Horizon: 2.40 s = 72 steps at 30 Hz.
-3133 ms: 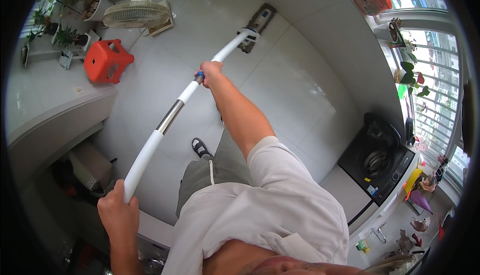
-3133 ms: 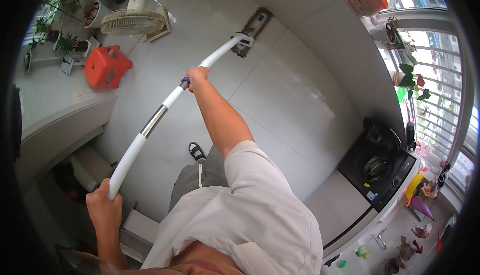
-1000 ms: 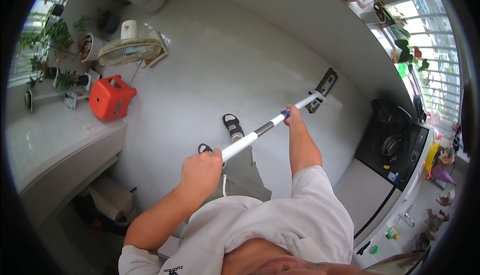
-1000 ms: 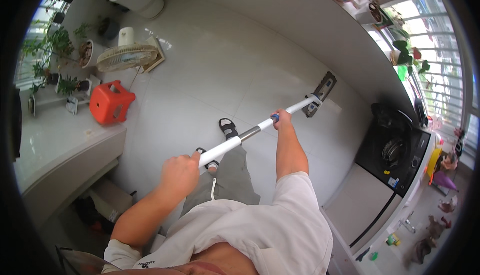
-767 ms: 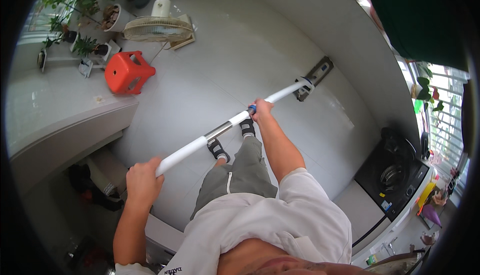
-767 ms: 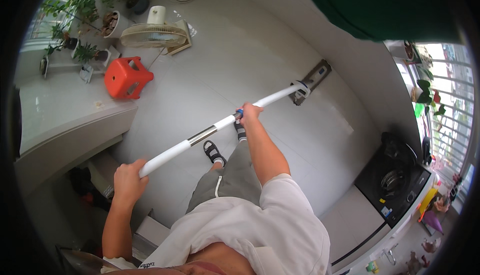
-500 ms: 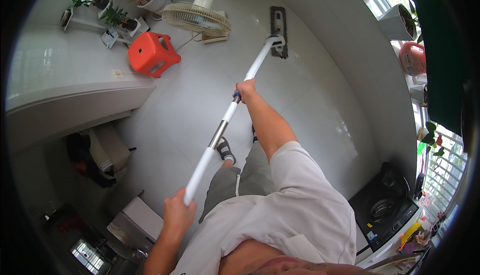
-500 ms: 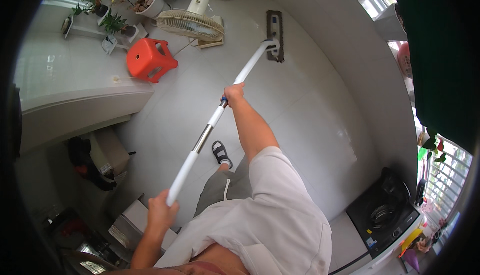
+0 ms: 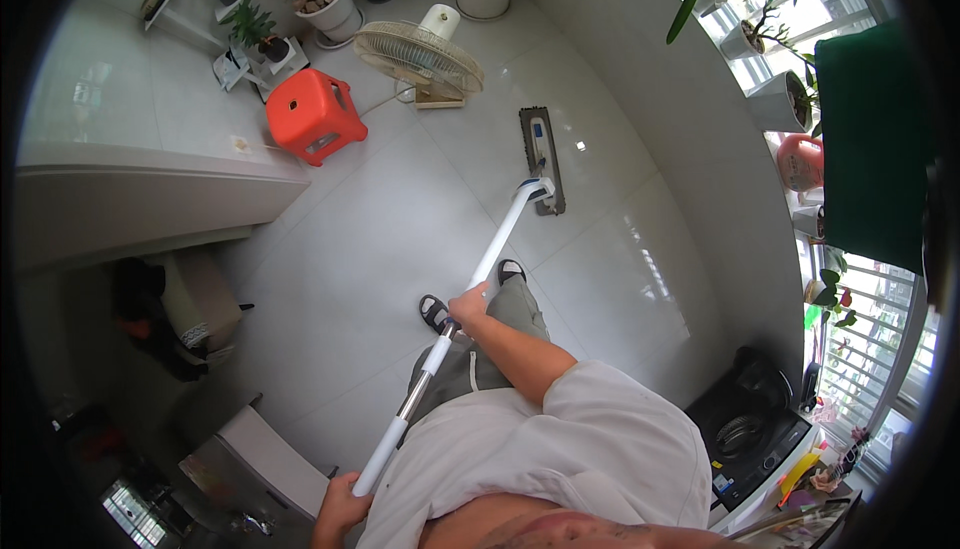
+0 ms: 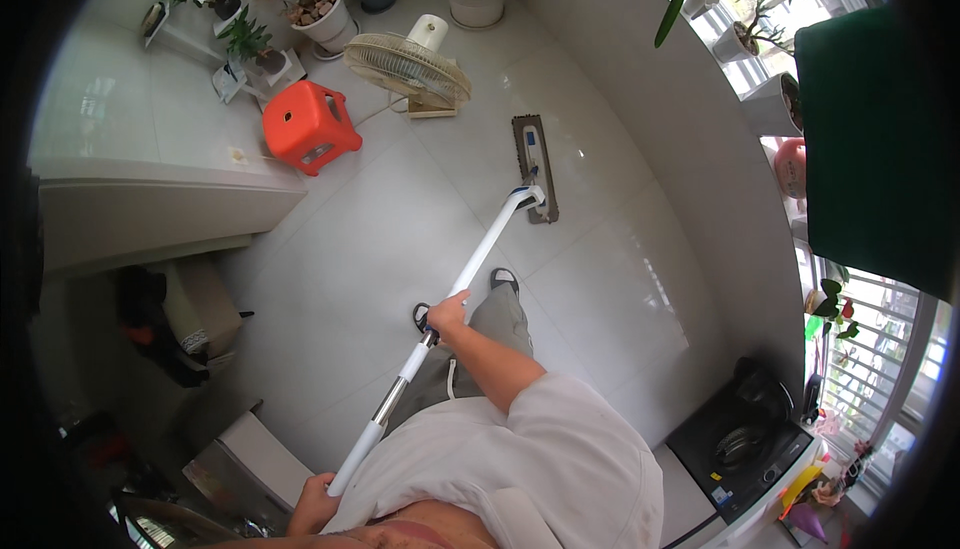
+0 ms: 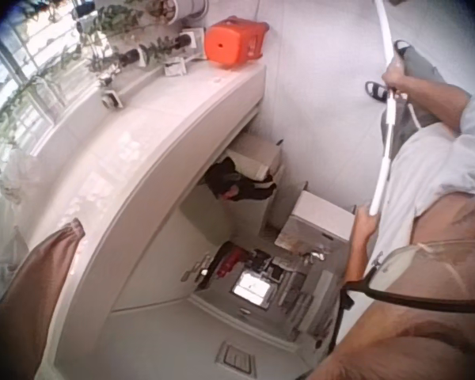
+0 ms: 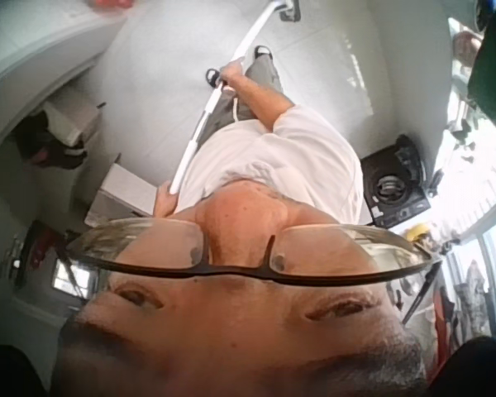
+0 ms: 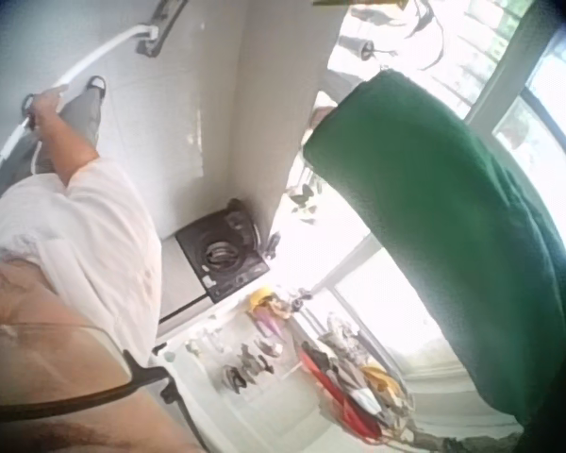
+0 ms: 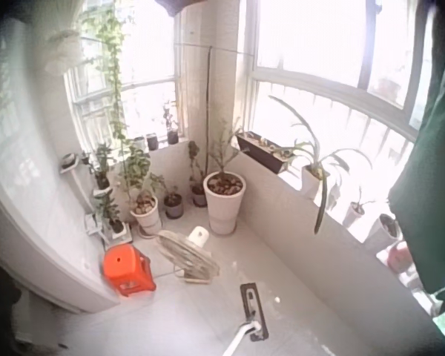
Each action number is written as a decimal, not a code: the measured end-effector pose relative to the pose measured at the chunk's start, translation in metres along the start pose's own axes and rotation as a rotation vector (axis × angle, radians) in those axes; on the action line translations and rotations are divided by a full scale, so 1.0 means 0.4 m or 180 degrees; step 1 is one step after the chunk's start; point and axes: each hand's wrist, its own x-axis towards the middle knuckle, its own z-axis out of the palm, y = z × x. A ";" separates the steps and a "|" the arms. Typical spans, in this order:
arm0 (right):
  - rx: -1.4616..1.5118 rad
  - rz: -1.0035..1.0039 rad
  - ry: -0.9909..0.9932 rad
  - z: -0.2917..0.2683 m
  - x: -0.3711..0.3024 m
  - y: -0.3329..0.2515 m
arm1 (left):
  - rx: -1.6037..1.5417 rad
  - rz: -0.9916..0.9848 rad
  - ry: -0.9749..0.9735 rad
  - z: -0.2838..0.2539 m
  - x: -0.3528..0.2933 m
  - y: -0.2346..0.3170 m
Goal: The person mops the tiled floor using a flat mop, moving a standing fan aside to clean the area beneath it.
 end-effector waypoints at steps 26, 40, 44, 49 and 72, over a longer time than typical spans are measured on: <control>0.0059 -0.0039 -0.0906 -0.230 -0.038 -0.272 | -0.0408 -0.0878 -0.0282 -0.024 -0.237 0.419; 0.1209 0.0459 -0.1226 -0.248 0.151 -0.457 | 0.0910 0.0649 0.0100 -0.264 0.018 0.589; 0.1019 0.0427 -0.0789 -0.331 0.327 -0.529 | 0.1235 0.1338 0.0031 -0.249 0.184 0.677; -0.3182 -0.1127 0.0170 -0.422 0.321 -0.746 | 0.1222 0.1663 -0.0160 -0.265 0.241 0.804; -0.2021 -0.2647 -0.0699 -0.232 0.629 -1.302 | 0.0697 0.1232 0.0135 -0.401 0.221 1.005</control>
